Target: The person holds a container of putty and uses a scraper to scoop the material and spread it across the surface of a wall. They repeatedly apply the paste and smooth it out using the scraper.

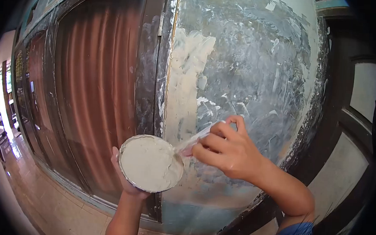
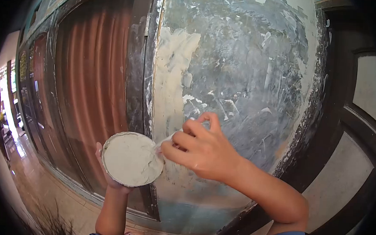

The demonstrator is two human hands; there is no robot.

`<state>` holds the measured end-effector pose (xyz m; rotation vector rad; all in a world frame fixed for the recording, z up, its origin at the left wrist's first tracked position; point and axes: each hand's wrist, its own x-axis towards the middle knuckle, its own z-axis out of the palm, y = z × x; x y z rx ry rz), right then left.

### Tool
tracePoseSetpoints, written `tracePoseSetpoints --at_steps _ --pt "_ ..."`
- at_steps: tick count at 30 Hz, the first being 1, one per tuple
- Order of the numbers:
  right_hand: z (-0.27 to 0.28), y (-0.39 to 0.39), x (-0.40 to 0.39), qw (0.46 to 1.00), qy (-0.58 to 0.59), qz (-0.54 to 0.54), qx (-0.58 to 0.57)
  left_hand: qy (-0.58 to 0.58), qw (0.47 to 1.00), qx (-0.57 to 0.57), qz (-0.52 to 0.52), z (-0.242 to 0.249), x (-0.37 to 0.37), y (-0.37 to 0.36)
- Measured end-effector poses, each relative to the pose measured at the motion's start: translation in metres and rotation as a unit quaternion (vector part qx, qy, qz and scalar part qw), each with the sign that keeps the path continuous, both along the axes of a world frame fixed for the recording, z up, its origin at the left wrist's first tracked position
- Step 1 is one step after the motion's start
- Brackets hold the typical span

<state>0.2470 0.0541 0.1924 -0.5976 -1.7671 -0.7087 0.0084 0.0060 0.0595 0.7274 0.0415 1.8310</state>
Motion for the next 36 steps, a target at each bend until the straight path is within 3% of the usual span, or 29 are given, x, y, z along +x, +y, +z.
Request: tracePoseSetpoints --at_steps 5,14,17,30,36 --pt "0.013 0.033 0.003 1.000 -0.001 0.005 0.001 0.016 0.999 0.030 -0.011 -0.005 -0.007 0.000" --pt "0.060 0.110 0.003 1.000 0.005 -0.002 -0.002 -0.021 0.995 -0.031 0.088 -0.002 -0.024 -0.007" --pt "0.061 0.122 -0.005 0.999 0.003 -0.050 -0.011 -0.022 0.993 -0.021 0.112 -0.001 -0.030 -0.010" --pt "0.062 0.148 -0.019 0.998 0.040 -0.049 -0.013 -0.031 0.990 -0.036 0.134 -0.009 -0.039 -0.009" --pt "0.055 0.148 -0.023 0.997 0.003 -0.080 -0.004 -0.020 0.992 -0.010 0.122 -0.013 -0.045 -0.005"
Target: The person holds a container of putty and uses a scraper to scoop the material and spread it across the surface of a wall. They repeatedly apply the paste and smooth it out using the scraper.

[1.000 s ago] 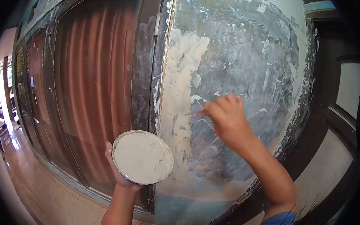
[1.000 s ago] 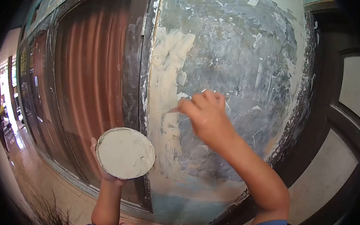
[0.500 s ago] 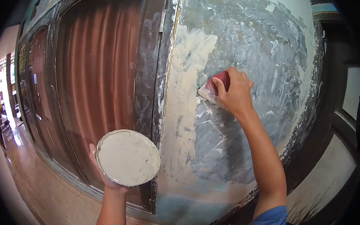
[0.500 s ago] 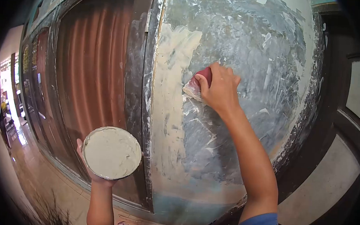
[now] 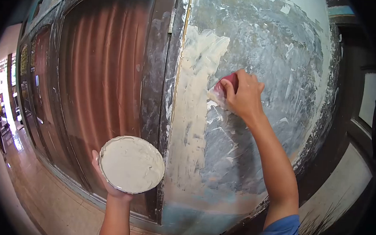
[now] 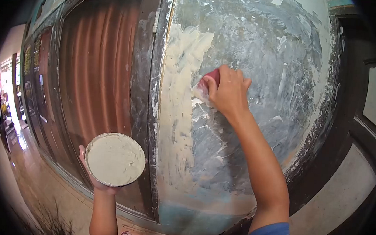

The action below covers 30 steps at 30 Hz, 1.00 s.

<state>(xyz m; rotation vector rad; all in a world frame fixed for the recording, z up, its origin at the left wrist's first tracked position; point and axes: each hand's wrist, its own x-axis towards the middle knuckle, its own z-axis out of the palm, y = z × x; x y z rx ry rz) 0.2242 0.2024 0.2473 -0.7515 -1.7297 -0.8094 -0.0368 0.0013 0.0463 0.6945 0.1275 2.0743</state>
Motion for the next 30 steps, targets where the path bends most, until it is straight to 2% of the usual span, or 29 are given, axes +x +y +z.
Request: tracePoseSetpoints --at_steps 5,9,13,15,19,21,24,27,30 --pt "0.019 -0.002 0.006 0.998 0.056 0.041 -0.008 0.001 0.999 -0.030 0.034 0.004 0.003 -0.001" --pt "0.005 0.001 0.000 1.000 0.002 0.015 -0.010 -0.010 0.999 -0.025 0.025 0.002 0.000 0.000" --pt "0.020 0.007 0.002 0.999 0.051 0.014 0.003 -0.008 0.999 -0.030 0.024 0.002 0.002 -0.001" --pt "0.025 0.006 0.006 0.996 0.079 0.027 -0.033 -0.019 0.999 -0.036 0.031 0.006 0.004 -0.004" --pt "0.010 0.001 -0.001 0.999 0.026 0.030 -0.014 -0.019 0.999 -0.026 0.007 0.005 0.000 -0.005" --pt "0.007 0.003 -0.004 1.000 0.005 -0.007 -0.018 -0.008 1.000 -0.022 0.008 0.002 -0.001 -0.003" --pt "0.028 0.009 -0.003 0.998 0.067 0.016 -0.013 -0.019 1.000 -0.012 -0.005 0.001 -0.002 -0.003" --pt "0.031 0.007 0.001 0.997 0.072 0.027 -0.017 -0.034 0.999 -0.009 -0.013 0.002 -0.002 -0.004" --pt "0.014 0.005 -0.001 1.000 0.019 0.014 -0.006 -0.036 0.999 -0.017 0.005 0.004 -0.003 -0.005"
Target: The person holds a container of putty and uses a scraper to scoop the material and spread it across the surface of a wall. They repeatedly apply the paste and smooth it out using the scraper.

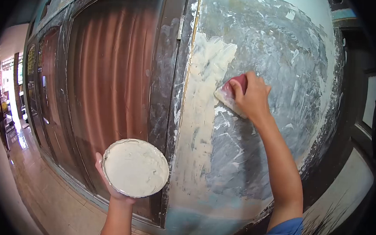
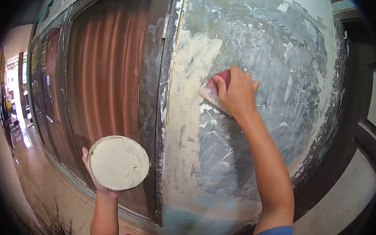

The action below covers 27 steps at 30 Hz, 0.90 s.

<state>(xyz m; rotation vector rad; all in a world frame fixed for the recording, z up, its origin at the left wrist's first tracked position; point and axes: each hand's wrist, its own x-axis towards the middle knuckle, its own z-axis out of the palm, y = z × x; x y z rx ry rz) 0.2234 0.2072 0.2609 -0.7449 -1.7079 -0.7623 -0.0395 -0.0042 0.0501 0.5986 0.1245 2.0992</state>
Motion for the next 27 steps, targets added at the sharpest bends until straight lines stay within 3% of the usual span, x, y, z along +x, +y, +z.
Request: tracePoseSetpoints --at_steps 10,15,21,27 --pt "0.018 0.001 0.000 0.998 0.060 0.010 -0.013 0.029 0.999 0.009 -0.015 0.005 0.002 -0.006" --pt "0.004 -0.001 -0.011 1.000 -0.009 -0.024 0.004 0.021 1.000 0.001 -0.003 0.003 0.002 -0.011" --pt "0.018 0.007 -0.003 0.997 0.079 0.001 0.011 0.016 1.000 -0.010 0.006 0.005 -0.002 -0.016" --pt "-0.025 -0.001 -0.001 0.999 -0.042 -0.012 -0.014 0.000 1.000 -0.018 0.020 0.001 -0.008 -0.022"
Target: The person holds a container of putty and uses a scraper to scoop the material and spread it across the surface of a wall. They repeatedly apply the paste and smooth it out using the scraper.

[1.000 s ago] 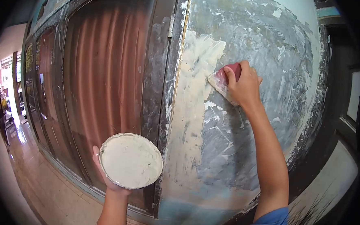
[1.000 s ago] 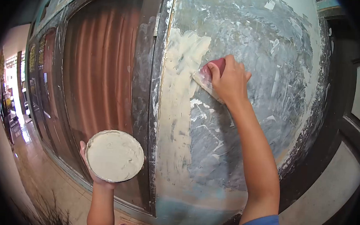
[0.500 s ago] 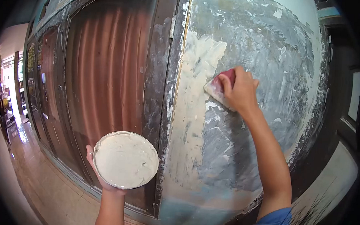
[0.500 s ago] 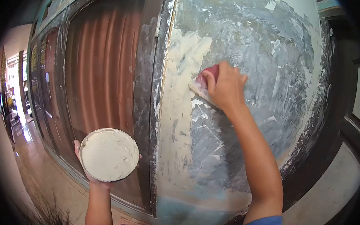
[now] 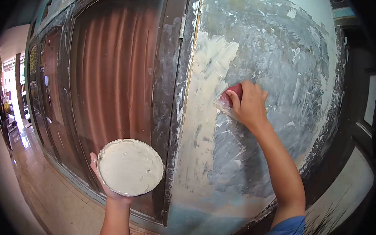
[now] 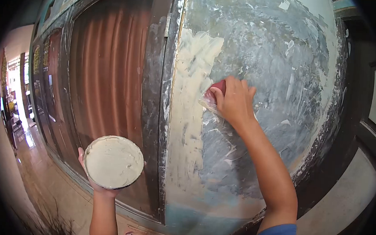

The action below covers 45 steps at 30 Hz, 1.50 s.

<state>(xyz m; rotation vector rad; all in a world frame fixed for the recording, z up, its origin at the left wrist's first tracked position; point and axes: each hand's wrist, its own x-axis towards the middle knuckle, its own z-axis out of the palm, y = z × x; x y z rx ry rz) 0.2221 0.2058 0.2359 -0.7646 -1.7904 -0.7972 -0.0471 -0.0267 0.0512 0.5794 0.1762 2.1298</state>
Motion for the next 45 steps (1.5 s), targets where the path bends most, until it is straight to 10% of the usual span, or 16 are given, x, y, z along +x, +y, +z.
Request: tracePoseSetpoints --at_steps 8,14,21,28,32,45 --pt "0.035 0.007 0.015 0.987 0.158 0.014 0.007 0.000 1.000 0.013 0.005 -0.008 -0.008 0.000" --pt "0.001 0.007 0.004 0.999 0.000 -0.015 0.042 -0.009 1.000 0.011 0.009 -0.005 -0.007 -0.006" --pt "0.057 0.007 0.014 0.983 0.181 -0.009 -0.007 -0.020 1.000 0.013 0.010 -0.011 -0.011 -0.005" --pt "0.029 0.001 0.018 0.989 0.145 0.040 -0.014 0.005 0.999 0.028 -0.020 -0.009 -0.005 -0.018" --pt "0.016 -0.035 0.003 0.955 0.080 0.285 -0.005 0.014 1.000 -0.007 -0.022 0.002 0.015 -0.013" --pt "-0.041 -0.141 0.011 0.972 0.055 0.226 -0.038 0.030 0.997 0.014 -0.067 0.010 0.046 -0.001"
